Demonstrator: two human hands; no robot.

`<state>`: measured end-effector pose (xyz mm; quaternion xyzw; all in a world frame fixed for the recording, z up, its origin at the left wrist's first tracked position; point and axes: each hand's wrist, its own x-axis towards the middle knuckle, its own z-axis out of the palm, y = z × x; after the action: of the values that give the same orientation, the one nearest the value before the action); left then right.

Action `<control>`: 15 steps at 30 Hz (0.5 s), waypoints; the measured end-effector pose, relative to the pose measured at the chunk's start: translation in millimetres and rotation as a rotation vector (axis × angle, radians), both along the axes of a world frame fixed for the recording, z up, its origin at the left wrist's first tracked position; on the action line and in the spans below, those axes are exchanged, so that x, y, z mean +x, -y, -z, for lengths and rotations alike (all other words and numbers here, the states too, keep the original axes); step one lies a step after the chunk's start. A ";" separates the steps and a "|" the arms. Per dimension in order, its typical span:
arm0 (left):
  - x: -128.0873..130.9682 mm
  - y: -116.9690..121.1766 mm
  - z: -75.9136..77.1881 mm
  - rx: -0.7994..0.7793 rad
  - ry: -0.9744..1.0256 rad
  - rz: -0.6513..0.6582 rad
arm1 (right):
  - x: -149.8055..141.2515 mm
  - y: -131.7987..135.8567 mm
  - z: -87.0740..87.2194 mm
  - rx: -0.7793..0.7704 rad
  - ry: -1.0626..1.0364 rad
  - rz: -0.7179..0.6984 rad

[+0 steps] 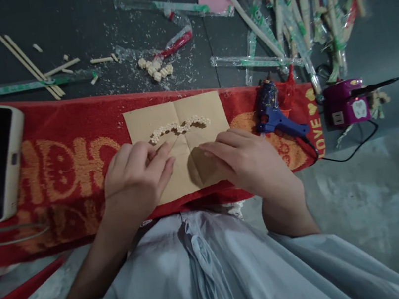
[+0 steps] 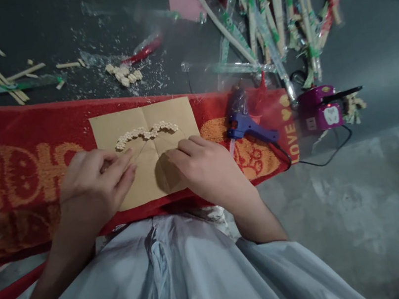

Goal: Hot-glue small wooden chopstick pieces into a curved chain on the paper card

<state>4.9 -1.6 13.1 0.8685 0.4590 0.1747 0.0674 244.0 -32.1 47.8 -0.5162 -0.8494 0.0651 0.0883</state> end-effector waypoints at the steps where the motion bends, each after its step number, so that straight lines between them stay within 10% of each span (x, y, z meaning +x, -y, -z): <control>1: -1.0 0.7 -0.5 0.034 0.014 -0.027 | 1.0 -2.3 1.2 0.039 0.003 0.023; 15: -3.2 -19.7 8.1 0.026 0.060 -0.250 | -37.9 -69.6 3.6 0.000 0.010 -0.090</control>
<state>1.7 18.1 4.9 0.7996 0.5593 0.2134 0.0473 206.1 37.5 44.2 -0.4780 -0.8721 0.0665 0.0811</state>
